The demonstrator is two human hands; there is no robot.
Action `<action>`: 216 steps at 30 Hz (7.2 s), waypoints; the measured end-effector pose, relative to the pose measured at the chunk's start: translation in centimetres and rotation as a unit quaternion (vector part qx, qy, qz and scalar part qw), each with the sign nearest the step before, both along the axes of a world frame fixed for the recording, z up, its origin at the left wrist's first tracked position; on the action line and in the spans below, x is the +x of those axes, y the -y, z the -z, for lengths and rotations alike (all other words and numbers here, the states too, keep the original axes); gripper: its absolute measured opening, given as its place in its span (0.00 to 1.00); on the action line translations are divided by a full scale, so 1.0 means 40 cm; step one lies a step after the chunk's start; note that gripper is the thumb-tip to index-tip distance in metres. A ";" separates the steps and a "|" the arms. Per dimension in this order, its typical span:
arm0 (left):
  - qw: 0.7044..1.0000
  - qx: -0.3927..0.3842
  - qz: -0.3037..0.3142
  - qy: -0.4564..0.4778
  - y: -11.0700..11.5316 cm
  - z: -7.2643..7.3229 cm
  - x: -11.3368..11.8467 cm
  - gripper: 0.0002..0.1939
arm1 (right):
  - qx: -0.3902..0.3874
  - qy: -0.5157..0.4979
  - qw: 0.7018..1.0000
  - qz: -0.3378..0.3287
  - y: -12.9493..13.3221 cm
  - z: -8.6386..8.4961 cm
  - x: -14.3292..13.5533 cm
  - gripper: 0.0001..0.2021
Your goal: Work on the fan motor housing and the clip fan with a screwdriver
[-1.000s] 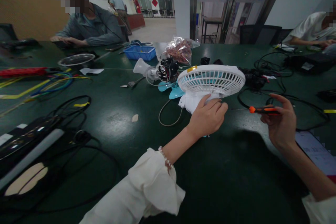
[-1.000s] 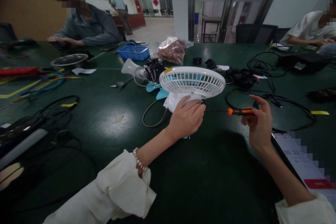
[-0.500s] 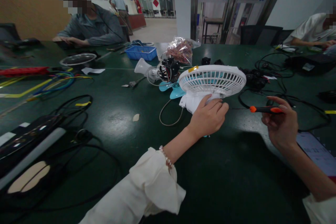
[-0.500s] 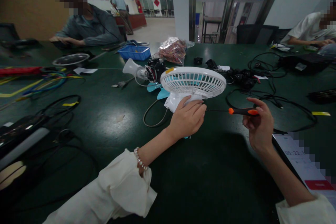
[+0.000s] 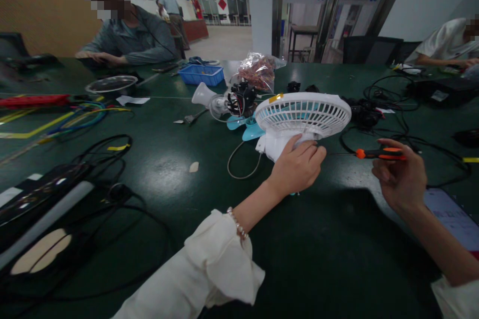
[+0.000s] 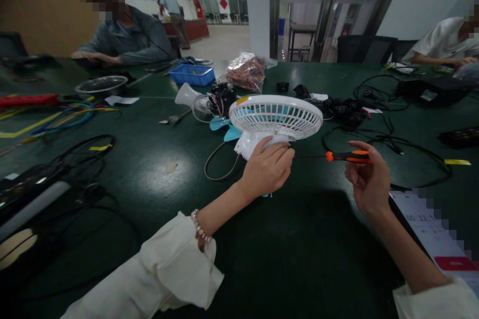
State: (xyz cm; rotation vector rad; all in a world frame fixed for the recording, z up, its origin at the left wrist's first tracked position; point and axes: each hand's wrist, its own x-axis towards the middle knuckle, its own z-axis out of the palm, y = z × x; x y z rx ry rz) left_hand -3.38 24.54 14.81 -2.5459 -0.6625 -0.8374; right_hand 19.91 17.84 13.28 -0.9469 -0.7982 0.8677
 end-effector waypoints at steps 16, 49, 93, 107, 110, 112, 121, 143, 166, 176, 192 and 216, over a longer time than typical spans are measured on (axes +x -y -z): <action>1.000 -0.014 0.003 -0.005 0.003 -0.002 -0.003 0.14 | -0.020 0.024 0.998 0.053 -0.002 0.010 -0.002 0.06; 1.000 -0.007 0.007 -0.012 0.000 -0.002 -0.004 0.14 | -0.024 -0.120 0.992 -0.008 -0.002 0.007 -0.002 0.14; 0.996 -0.061 0.047 0.035 -0.016 -0.002 -0.003 0.13 | -0.044 -0.040 0.994 -0.094 0.010 0.001 -0.021 0.10; 0.993 -0.092 0.067 0.016 -0.147 -0.013 0.111 0.17 | -0.024 -0.090 0.994 -0.064 -0.012 0.011 -0.001 0.10; 0.993 -0.099 0.065 0.015 -0.179 -0.013 0.137 0.17 | -0.015 -0.057 0.998 -0.038 -0.009 0.006 -0.022 0.09; 0.992 -0.107 0.064 0.017 -0.198 -0.012 0.152 0.18 | -0.007 0.006 1.000 -0.018 -0.003 0.006 -0.041 0.08; 0.991 -0.119 0.055 -0.006 -0.242 -0.017 0.186 0.17 | -0.034 0.424 0.905 0.026 0.019 0.023 -0.103 0.11; 0.976 -0.206 0.060 0.024 -0.309 -0.009 0.237 0.35 | -0.014 0.565 0.825 -0.004 0.001 0.042 -0.075 0.13; 0.888 -0.134 -0.333 0.288 -0.359 -0.139 -0.160 0.46 | -0.043 0.563 0.819 -0.103 0.013 0.042 -0.088 0.12; 0.904 -0.146 -0.323 0.239 -0.421 -0.137 -0.233 0.31 | -0.044 0.575 0.807 -0.128 0.014 0.031 -0.095 0.10; 0.946 -0.204 -0.155 0.199 -0.377 -0.141 -0.337 0.33 | -0.034 0.579 0.802 -0.143 0.022 0.024 -0.094 0.11; 0.952 -0.233 -0.045 0.195 -0.138 -0.153 -0.374 0.30 | -0.050 0.693 0.714 -0.089 -0.004 0.061 -0.053 0.21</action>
